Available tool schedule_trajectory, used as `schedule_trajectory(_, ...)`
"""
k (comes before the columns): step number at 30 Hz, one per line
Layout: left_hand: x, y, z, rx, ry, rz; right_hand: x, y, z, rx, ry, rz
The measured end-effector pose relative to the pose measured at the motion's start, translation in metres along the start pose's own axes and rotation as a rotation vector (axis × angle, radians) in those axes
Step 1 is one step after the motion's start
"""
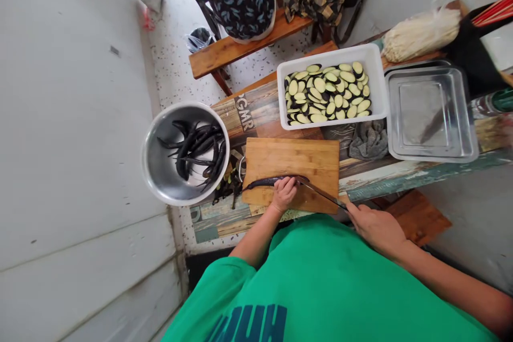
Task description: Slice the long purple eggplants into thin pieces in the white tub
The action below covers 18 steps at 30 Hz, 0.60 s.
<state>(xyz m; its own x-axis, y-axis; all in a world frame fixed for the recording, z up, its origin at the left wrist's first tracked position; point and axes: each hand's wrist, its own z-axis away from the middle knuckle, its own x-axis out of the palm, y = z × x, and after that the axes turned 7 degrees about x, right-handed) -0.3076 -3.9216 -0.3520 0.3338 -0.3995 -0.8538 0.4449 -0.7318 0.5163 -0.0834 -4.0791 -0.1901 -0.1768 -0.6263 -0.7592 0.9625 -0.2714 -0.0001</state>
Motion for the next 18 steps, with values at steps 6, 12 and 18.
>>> schedule_trajectory(6, 0.007, 0.001, -0.001, -0.073, -0.04, 0.071, 0.0, 0.019, -0.017, -0.064, -0.003, -0.05)
schedule_trajectory(12, 0.002, 0.002, 0.001, -0.082, -0.12, 0.118, -0.002, -0.023, -0.074, -0.069, -0.008, -0.087)
schedule_trajectory(18, 0.007, -0.003, 0.005, 0.14, 0.086, -0.091, -0.017, -0.049, -0.08, -0.059, 0.073, -0.081)
